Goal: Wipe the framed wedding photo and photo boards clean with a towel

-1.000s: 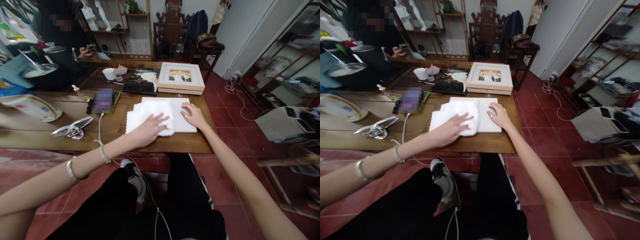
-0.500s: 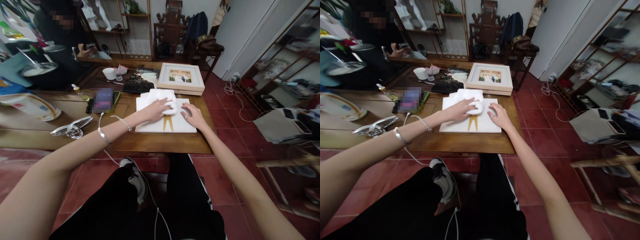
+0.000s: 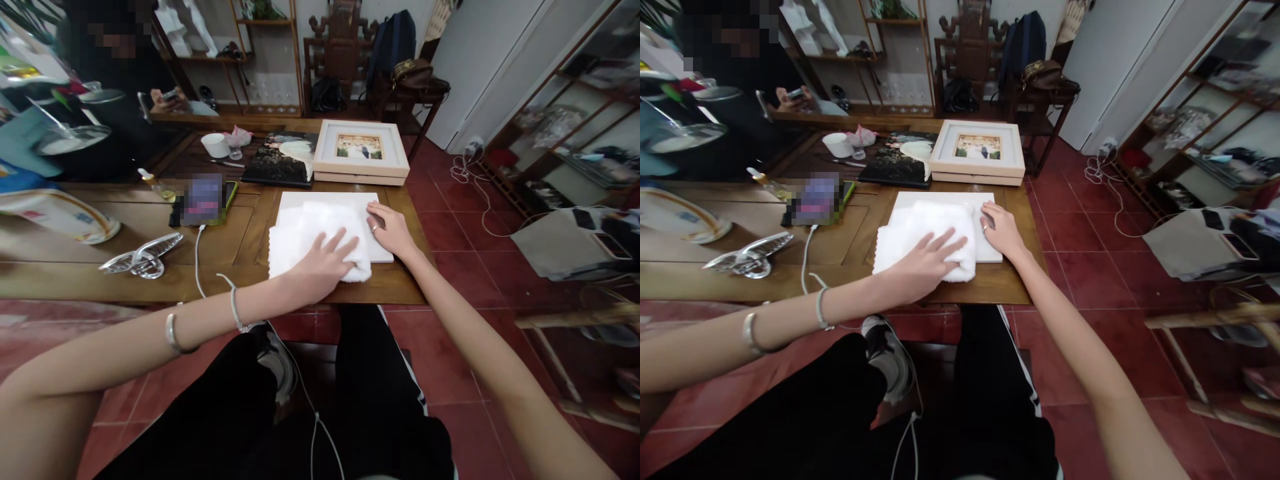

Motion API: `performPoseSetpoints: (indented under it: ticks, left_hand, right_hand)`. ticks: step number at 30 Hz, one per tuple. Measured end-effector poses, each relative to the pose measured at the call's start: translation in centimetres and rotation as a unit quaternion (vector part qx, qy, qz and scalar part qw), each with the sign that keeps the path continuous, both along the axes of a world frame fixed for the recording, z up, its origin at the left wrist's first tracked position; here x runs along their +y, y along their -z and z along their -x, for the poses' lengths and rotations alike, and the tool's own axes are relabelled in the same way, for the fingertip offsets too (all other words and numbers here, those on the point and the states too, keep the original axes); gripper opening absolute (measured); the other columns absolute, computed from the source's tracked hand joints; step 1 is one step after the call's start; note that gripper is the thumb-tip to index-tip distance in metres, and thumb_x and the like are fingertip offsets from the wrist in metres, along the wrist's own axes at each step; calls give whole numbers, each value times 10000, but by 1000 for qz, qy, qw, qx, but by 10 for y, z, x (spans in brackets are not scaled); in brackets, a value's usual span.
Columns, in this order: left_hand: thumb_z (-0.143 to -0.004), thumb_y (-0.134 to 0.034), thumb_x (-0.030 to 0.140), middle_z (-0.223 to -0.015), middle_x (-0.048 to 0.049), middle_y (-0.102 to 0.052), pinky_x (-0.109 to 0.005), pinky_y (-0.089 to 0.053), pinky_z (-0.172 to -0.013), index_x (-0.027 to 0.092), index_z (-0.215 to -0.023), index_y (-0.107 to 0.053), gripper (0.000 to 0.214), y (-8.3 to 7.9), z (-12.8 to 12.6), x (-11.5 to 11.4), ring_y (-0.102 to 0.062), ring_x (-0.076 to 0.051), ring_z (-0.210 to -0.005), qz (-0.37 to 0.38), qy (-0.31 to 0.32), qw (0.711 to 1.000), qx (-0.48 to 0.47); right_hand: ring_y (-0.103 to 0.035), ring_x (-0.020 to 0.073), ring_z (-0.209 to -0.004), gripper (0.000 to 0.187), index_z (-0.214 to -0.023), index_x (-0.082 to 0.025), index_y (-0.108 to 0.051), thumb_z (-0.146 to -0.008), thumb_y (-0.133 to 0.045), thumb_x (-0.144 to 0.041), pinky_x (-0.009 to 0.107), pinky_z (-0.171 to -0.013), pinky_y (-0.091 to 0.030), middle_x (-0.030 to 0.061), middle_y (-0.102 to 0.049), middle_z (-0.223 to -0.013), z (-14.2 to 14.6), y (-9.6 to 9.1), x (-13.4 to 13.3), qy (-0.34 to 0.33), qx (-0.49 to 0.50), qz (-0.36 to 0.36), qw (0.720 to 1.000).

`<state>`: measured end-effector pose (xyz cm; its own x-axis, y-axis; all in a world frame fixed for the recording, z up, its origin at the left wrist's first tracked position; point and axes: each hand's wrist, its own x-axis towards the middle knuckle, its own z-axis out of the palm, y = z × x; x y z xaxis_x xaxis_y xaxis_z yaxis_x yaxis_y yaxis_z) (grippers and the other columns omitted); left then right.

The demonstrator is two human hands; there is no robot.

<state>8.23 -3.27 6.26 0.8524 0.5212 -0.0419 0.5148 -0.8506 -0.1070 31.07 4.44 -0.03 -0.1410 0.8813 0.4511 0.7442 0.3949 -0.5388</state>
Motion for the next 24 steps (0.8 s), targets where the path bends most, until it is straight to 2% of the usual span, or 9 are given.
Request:
performPoseSetpoints:
  ticks: [2, 4, 8, 11, 13, 15, 17, 19, 24]
  left_hand:
    - [-876, -438, 58, -1555, -133, -314, -579, -333, -1081, 153, -1238, -628, 420, -3, 0, -7, -237, -389, -1436, 4, 2, 1000, -1]
    - [-870, -465, 77, -1554, -118, -324, -564, -336, -1085, 174, -1277, -599, 440, -5, -2, 1, -250, -366, -1436, 9, -7, 1000, -1]
    - [-859, -512, 117, -1557, -132, -313, -585, -316, -1086, 158, -1338, -539, 482, -4, -15, 48, -242, -369, -1436, 23, -53, 998, 1]
    - [-858, -502, 113, -1584, -138, -239, -632, -256, -1100, 128, -1336, -534, 479, 4, -26, 86, -151, -395, -1455, 15, -85, 996, -11]
    - [-857, -480, 98, -1596, -127, -206, -650, -221, -1106, 128, -1332, -538, 479, 9, -32, 102, -113, -400, -1461, 6, -100, 995, -21]
    - [-847, -459, 72, -1595, -123, -212, -648, -211, -1110, 132, -1334, -540, 498, 12, -36, 107, -130, -401, -1457, -1, -112, 993, -27]
    - [-834, -448, 49, -1588, -127, -232, -636, -214, -1113, 129, -1337, -544, 518, 13, -39, 99, -155, -406, -1450, -11, -116, 993, -28]
    - [-827, -469, 54, -1583, -133, -245, -625, -222, -1113, 127, -1329, -557, 515, 11, -40, 79, -168, -413, -1445, -21, -111, 993, -21]
    - [-851, -495, 112, -1547, -128, -333, -634, -294, -1073, 162, -1223, -654, 407, 9, -35, 6, -267, -437, -1407, -19, -74, 997, -26]
  right_hand:
    - [-550, 267, -1263, 337, -1117, -135, -705, -850, -512, -209, 450, -1127, -386, 117, -657, -1261, 0, -1, -1, -2, 5, 6, 1000]
    - [-549, 262, -1264, 333, -1110, -161, -711, -872, -488, -223, 463, -1130, -381, 96, -661, -1259, -1, -1, -1, -1, 12, 11, 1000]
    - [-548, 256, -1266, 340, -1107, -181, -714, -881, -463, -221, 470, -1127, -380, 79, -662, -1259, -2, -1, -2, -2, 17, 12, 1000]
    - [-547, 251, -1266, 340, -1109, -188, -712, -876, -466, -214, 464, -1126, -380, 74, -662, -1261, -3, -2, -2, -4, 15, 11, 1000]
    - [-549, 247, -1265, 342, -1109, -177, -711, -871, -467, -205, 455, -1127, -378, 81, -662, -1260, -3, -2, -2, -2, 14, 13, 1000]
    - [-551, 241, -1262, 344, -1107, -168, -710, -868, -466, -197, 443, -1127, -378, 87, -664, -1257, -3, -3, -2, 0, 15, 16, 1000]
    - [-557, 235, -1256, 342, -1099, -177, -714, -869, -460, -194, 435, -1126, -381, 78, -670, -1249, -3, -3, -1, 1, 17, 16, 1000]
    - [-565, 229, -1247, 339, -1085, -195, -719, -872, -454, -195, 435, -1124, -385, 61, -678, -1239, -3, -3, -1, 0, 20, 13, 1000]
    - [-566, 233, -1246, 337, -1069, -213, -721, -866, -455, -173, 465, -1122, -386, 48, -680, -1234, -3, -3, -1, 2, 22, 13, 1000]
